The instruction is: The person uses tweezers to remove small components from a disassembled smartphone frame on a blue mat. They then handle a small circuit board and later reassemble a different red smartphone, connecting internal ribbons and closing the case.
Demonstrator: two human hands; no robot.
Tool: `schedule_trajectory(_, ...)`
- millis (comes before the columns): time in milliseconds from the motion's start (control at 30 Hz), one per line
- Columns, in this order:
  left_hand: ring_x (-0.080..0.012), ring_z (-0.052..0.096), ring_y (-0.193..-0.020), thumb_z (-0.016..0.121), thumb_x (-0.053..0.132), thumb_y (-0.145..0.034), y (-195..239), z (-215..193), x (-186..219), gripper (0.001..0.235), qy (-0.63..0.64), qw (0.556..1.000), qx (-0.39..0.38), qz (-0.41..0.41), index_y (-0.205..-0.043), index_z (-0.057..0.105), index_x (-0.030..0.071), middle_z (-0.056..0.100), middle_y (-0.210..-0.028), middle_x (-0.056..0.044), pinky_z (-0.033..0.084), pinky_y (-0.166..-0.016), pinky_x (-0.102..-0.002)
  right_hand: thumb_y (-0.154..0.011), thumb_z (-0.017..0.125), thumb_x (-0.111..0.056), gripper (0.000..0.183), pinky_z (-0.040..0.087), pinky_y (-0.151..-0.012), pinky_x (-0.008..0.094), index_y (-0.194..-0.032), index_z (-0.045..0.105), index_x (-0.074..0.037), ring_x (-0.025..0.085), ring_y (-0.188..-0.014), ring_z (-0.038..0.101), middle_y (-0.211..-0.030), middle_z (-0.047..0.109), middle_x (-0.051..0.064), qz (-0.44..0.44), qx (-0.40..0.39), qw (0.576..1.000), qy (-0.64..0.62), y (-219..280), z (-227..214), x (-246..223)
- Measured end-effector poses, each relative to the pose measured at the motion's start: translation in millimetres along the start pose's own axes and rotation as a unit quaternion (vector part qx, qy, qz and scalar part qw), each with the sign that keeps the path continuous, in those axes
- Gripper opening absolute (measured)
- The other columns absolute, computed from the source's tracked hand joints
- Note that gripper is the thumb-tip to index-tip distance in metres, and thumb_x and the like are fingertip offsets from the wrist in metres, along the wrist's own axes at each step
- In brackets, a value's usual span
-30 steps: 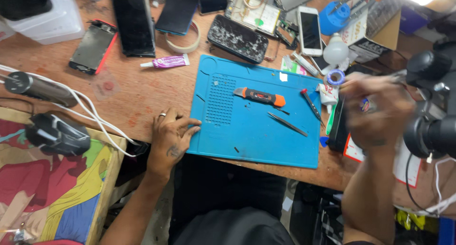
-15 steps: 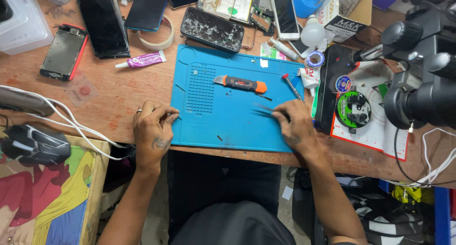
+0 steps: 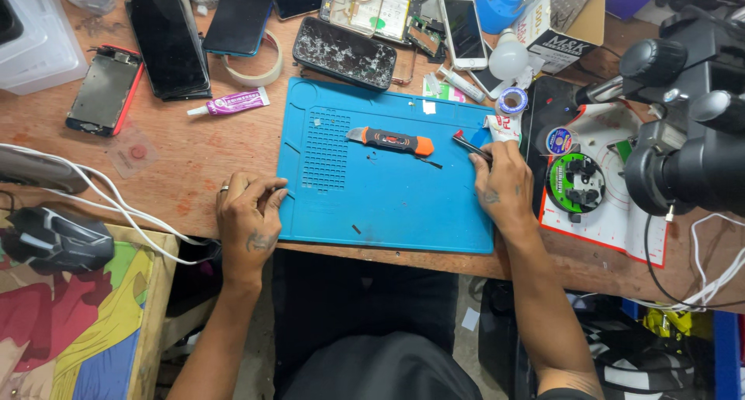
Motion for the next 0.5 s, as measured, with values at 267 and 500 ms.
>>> schedule_trajectory(267, -0.0234, 0.064, -0.1, 0.077, 0.01, -0.091, -17, 35, 55, 0.014, 0.063, 0.994, -0.03, 0.088, -0.104, 0.075, 0.008, 0.068, -0.1, -0.008, 0.047, -0.1, -0.04, -0.098, 0.071, -0.013, 0.017, 0.052, -0.081, 0.049, -0.108, 0.067, 0.0, 0.039, -0.093, 0.068, -0.099, 0.07, 0.018, -0.039, 0.021, 0.999, -0.001, -12, -3, 4)
schedule_trajectory(500, -0.0297, 0.056, -0.105, 0.081, 0.017, -0.081, -63, 106, 104, 0.034, 0.012, 0.969, -0.13, 0.211, -0.112, 0.074, 0.005, 0.064, -0.108, -0.011, 0.039, -0.095, -0.042, -0.09, 0.077, -0.008, 0.019, 0.049, -0.087, 0.045, -0.107, 0.07, -0.003, 0.036, -0.095, 0.062, -0.1, 0.066, 0.017, -0.152, 0.044, 0.987, 0.021, -44, 22, -20)
Point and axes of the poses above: each hand's wrist, its own y-axis away from the middle knuckle, its own z-axis out of the palm, x = y × z, the point moved 6 cm from there along -y, towards the middle knuckle
